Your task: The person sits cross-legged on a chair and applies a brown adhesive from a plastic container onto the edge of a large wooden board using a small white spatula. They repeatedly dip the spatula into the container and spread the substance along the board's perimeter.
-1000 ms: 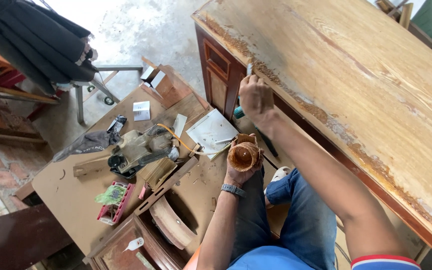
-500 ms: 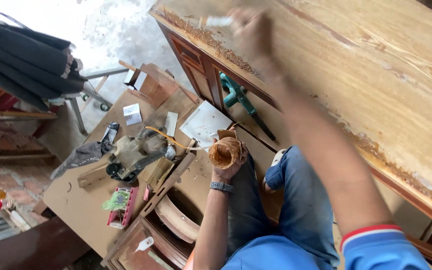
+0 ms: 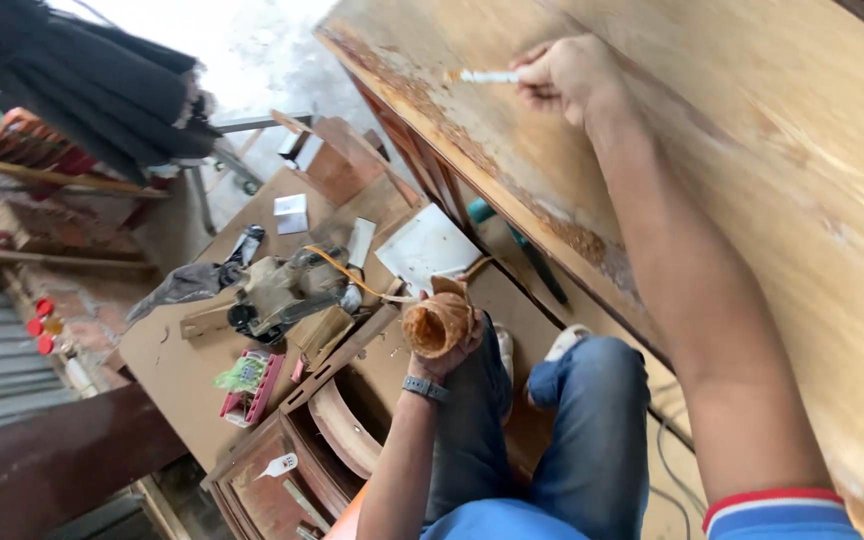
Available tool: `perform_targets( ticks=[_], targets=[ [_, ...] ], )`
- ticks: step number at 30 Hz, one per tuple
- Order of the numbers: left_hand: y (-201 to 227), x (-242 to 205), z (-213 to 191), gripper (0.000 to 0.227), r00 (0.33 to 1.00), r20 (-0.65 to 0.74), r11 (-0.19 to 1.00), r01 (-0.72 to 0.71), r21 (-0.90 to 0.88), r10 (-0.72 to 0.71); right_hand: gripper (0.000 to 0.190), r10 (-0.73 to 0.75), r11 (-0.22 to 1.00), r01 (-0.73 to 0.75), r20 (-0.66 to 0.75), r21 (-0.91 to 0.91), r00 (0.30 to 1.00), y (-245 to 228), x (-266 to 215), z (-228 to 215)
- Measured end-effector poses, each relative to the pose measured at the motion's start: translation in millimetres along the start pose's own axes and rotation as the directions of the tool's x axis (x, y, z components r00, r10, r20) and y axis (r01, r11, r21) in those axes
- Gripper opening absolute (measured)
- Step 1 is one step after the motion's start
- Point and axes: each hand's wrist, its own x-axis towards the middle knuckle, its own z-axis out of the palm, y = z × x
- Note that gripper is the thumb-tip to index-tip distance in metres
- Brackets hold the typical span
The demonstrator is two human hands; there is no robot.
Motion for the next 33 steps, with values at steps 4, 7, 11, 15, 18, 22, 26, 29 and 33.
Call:
perform_targets(
  ticks=[4,7,11,15,18,22,26,29,33],
  targets=[
    [0.5,6.7,12.9,0.066,0.984,-0.176,0.989,-0.016,-0.146,-0.01,0.011,0.024,0.991,-0.015,0.065,-0.133,0.998,0.4,23.4,17.6],
    [3.7,4.2,9.2,0.064,0.972,-0.234,0.978,-0.026,-0.209,-0.025,0.012,0.026,0.975,-0.005,0.094,-0.223,0.995,0.0,36.6,30.7],
    [6.7,7.2,17.7,0.064,0.978,-0.208,0.992,-0.046,-0.12,0.02,0.034,0.078,0.789,0.015,0.125,-0.615,0.989,-38.9,-10.9,41.9],
    [6.3,8.0,18.1,0.061,0.979,-0.205,0.98,-0.052,-0.191,0.012,0.023,0.009,0.729,0.141,0.215,-0.67,0.977,-31.7,0.0,38.0],
    [7.4,6.5,12.3,0.064,0.982,-0.184,0.958,-0.014,-0.285,-0.041,0.02,-0.048,0.838,0.162,0.226,-0.522,0.973,-19.1,8.3,37.7],
    [9.2,4.8,16.8,0.064,0.975,-0.216,0.969,-0.012,-0.247,-0.043,0.016,-0.146,0.841,0.214,0.173,-0.497,0.974,-8.4,16.7,36.5],
    [9.2,3.1,16.9,0.066,0.972,-0.233,0.975,-0.024,-0.222,-0.029,0.015,-0.278,0.819,0.291,0.102,-0.495,0.955,6.5,22.8,35.5],
    [9.8,2.5,14.6,0.065,0.977,-0.203,0.962,0.005,-0.272,-0.063,0.02,-0.269,0.851,0.24,0.004,-0.467,0.963,8.5,19.8,37.8],
    [8.5,3.7,13.2,0.062,0.97,-0.237,0.959,-0.02,-0.283,-0.05,0.026,-0.293,0.865,0.246,-0.041,-0.438,0.955,8.4,24.5,28.5]
  ],
)
